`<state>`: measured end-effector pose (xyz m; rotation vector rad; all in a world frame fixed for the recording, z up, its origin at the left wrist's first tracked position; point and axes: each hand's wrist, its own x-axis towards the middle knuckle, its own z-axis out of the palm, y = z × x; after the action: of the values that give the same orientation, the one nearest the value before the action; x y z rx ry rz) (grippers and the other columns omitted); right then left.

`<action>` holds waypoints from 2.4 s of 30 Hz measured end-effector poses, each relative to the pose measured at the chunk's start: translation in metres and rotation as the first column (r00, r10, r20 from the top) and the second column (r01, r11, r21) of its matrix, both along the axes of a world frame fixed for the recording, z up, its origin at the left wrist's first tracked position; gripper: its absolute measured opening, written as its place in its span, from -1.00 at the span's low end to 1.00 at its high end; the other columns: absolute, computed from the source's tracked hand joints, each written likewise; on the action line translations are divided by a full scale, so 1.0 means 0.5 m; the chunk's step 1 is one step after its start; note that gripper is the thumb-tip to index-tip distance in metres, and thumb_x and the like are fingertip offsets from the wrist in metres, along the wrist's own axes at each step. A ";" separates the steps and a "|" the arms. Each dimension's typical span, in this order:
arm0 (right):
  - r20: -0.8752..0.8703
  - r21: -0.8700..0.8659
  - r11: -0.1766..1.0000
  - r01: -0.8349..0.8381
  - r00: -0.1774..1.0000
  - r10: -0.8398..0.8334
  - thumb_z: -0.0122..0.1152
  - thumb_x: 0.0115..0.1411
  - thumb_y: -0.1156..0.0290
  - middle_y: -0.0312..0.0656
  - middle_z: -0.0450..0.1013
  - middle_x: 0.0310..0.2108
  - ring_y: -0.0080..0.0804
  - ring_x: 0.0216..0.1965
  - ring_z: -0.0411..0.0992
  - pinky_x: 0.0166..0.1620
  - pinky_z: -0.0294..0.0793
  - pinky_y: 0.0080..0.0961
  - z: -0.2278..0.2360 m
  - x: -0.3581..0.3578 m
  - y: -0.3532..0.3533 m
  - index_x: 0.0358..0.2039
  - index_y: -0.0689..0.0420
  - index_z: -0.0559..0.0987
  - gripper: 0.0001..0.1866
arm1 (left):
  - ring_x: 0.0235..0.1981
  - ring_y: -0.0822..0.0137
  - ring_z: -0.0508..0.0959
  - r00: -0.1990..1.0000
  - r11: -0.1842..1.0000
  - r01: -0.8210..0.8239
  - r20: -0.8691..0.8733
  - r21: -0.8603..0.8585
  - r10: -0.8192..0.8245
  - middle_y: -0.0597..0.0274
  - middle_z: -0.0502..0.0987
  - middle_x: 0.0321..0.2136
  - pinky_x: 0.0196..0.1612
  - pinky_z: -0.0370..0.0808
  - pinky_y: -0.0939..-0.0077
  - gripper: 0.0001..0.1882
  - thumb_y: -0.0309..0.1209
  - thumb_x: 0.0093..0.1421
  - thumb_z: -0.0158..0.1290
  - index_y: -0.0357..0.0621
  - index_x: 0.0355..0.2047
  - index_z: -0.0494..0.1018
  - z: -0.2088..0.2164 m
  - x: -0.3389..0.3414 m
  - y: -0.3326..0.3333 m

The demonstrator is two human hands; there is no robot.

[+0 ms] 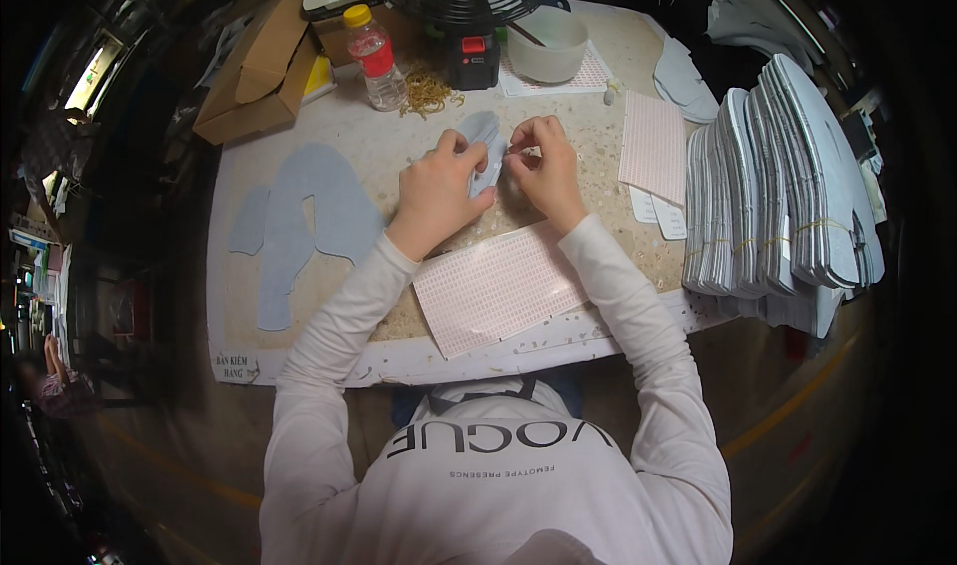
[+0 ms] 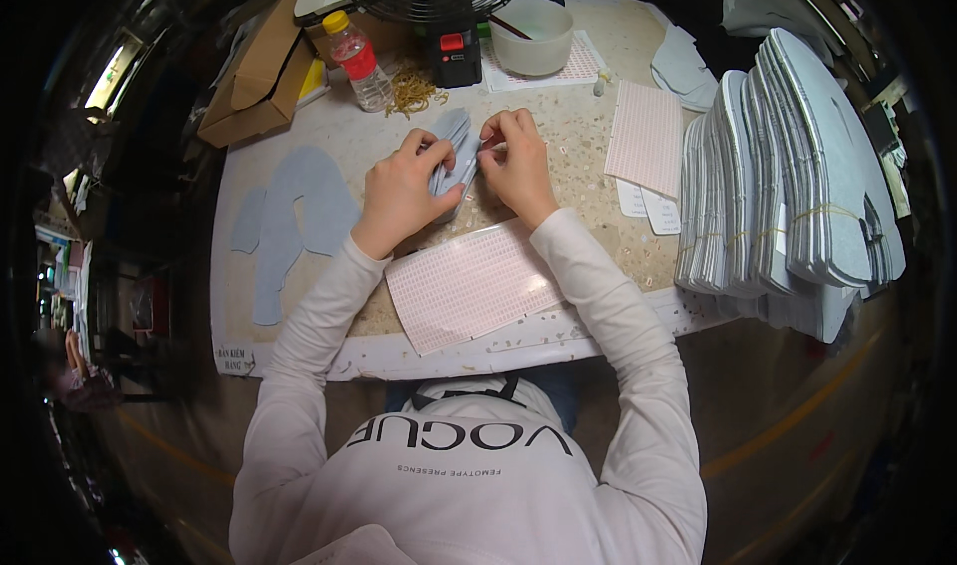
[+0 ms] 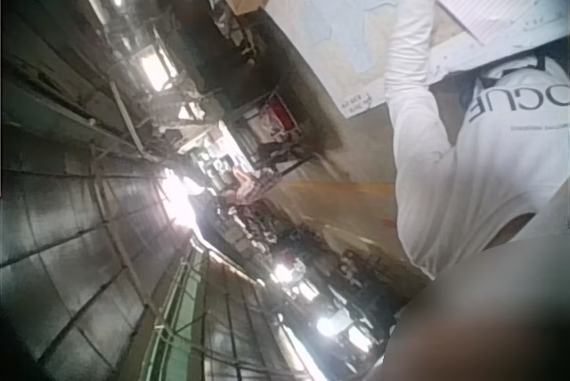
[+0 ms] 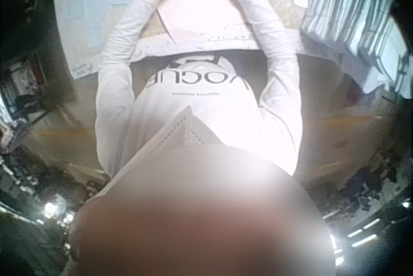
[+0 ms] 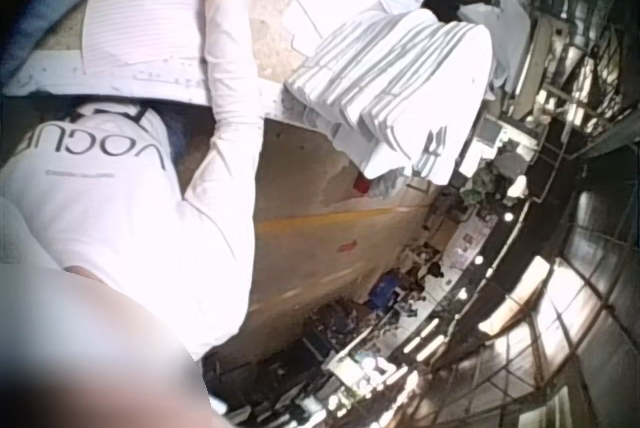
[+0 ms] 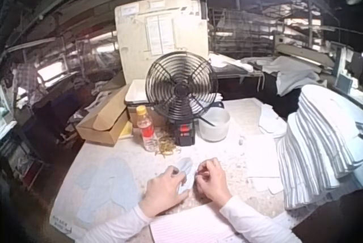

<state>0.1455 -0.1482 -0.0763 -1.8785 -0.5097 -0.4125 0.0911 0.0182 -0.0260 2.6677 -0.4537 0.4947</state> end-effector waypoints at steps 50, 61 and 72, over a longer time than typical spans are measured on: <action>0.071 -0.401 0.895 0.194 0.981 -0.181 0.29 0.03 0.37 -0.19 0.49 -0.33 -0.40 -0.38 0.45 -0.26 0.46 -0.43 0.055 0.029 -0.140 -0.17 0.09 0.58 -0.70 | -0.50 0.32 0.52 0.789 0.949 0.185 -0.536 -0.257 -0.299 0.17 0.53 -0.56 -0.40 0.42 0.51 -0.66 -0.19 -0.01 0.25 -0.23 -0.40 0.51 -0.023 -0.090 0.079; -0.309 -0.266 0.786 -0.558 0.822 0.479 0.38 -0.04 0.41 -0.24 0.50 -0.41 -0.38 -0.33 0.44 -0.25 0.40 -0.50 0.078 -0.039 -0.086 -0.39 0.18 0.63 -0.81 | -0.47 0.51 0.54 0.762 0.803 -0.109 -0.568 -0.586 -0.311 0.21 0.61 -0.47 -0.35 0.46 0.61 -0.74 -0.38 0.05 0.23 -0.31 -0.30 0.58 -0.025 -0.066 0.116; -0.071 -0.403 0.826 -0.394 0.913 0.401 0.26 0.07 0.34 -0.18 0.49 -0.42 -0.19 -0.34 0.44 -0.27 0.41 -0.38 0.059 -0.040 -0.079 -0.45 0.17 0.62 -0.84 | -0.46 0.54 0.53 0.751 0.759 -0.106 -0.552 -0.642 -0.363 0.23 0.61 -0.49 -0.36 0.46 0.64 -0.77 -0.37 0.14 0.15 -0.34 -0.32 0.58 -0.047 -0.062 0.112</action>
<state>0.1253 -0.1879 -0.0466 -2.0959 -1.0452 -0.0365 0.0604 0.0743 -0.0493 1.9149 -0.1986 -0.3158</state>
